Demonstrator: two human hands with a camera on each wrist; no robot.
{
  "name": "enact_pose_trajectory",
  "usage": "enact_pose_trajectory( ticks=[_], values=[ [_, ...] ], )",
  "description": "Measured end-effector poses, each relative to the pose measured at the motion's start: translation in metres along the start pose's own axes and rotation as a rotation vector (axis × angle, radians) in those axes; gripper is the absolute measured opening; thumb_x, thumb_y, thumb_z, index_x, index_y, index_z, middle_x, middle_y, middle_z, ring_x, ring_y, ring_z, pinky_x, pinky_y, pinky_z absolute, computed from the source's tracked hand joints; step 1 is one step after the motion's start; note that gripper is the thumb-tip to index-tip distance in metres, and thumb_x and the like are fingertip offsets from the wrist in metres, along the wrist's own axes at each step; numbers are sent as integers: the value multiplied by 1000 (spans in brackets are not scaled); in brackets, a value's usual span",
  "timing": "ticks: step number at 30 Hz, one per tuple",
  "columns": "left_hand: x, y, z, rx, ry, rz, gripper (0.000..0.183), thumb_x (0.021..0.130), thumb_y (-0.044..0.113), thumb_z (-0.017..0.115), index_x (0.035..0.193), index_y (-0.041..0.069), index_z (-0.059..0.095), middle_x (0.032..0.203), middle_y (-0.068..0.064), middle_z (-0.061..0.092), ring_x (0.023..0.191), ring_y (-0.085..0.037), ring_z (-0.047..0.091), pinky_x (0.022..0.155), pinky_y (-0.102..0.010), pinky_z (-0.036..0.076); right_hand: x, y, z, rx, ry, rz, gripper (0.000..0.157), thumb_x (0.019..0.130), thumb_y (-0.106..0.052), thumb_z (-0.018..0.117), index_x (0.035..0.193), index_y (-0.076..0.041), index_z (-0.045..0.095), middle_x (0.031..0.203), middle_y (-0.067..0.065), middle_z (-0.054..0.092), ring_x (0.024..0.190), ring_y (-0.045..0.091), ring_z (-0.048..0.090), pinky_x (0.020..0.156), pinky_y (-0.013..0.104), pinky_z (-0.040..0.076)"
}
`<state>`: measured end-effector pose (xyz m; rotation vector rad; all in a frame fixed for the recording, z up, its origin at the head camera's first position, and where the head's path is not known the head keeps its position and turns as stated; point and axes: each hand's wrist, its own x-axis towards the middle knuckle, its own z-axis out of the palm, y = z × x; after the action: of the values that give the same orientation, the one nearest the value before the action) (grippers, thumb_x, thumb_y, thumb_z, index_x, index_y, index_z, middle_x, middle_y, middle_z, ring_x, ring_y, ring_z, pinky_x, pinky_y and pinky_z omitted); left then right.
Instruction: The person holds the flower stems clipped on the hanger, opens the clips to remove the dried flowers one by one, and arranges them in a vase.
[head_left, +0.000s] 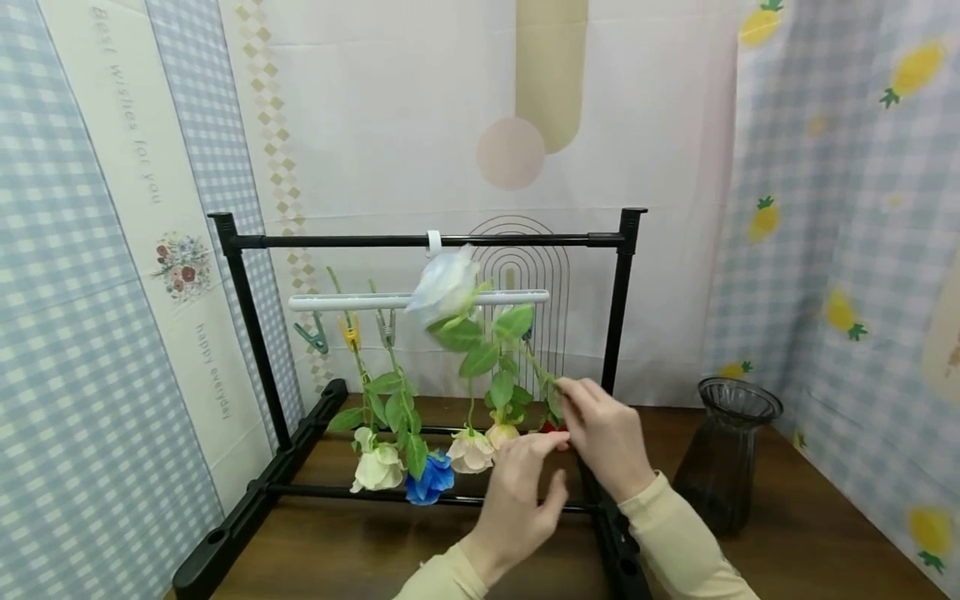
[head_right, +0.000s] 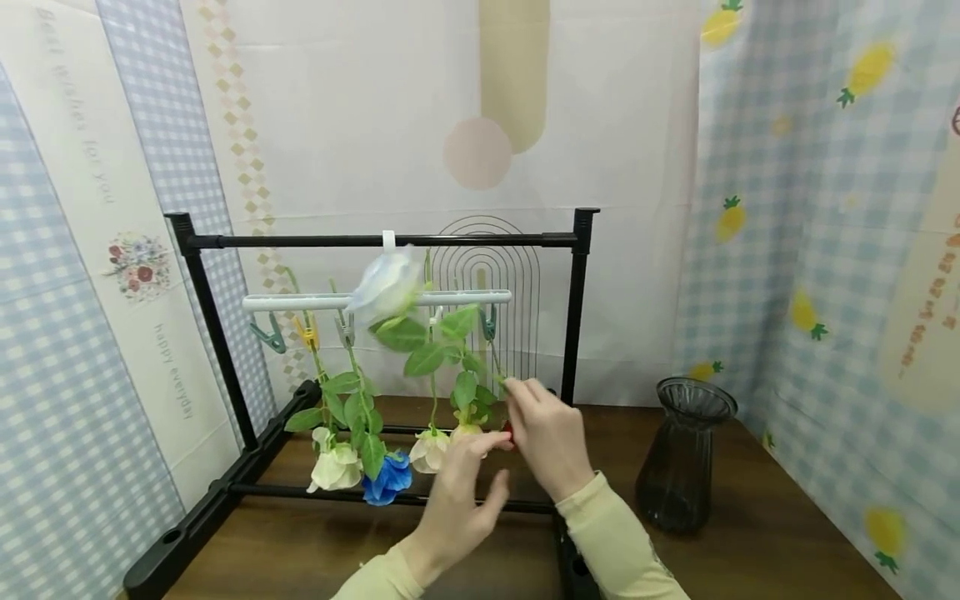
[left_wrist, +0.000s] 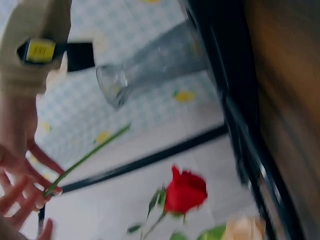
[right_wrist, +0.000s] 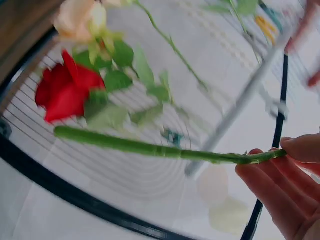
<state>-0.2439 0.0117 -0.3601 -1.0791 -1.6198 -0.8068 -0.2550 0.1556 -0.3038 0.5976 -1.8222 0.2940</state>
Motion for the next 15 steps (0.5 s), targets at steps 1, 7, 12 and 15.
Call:
enact_pose_trajectory(
  ticks=[1,7,12,15],
  values=[
    [-1,3,4,-57,-81,-69,50,81,4,65,129,6,51,110,-3,63,101,-16,61,89,-30,47,2,4,-4,4,3,30,23,76,6,75,98,0,71,80,9,69,58,15,63,48,25,50],
    [5,17,28,-424,-484,-571,61,94,32,62,145,28,29,130,1,56,121,-13,55,98,-34,47,14,32,-30,2,24,158,24,78,7,74,101,3,71,84,15,72,67,24,69,52,35,53],
    [5,17,45,-563,-616,-753,77,91,46,62,151,37,15,144,6,47,135,-14,45,105,-40,43,22,53,-49,-44,82,192,21,80,5,74,100,4,71,83,16,72,68,27,69,52,37,51],
    [3,15,54,-615,-688,-795,90,87,44,69,151,44,5,152,7,39,142,-16,38,106,-42,42,28,62,-58,-79,118,208,20,82,3,72,102,4,70,84,19,71,70,30,69,54,41,51]
  ],
)
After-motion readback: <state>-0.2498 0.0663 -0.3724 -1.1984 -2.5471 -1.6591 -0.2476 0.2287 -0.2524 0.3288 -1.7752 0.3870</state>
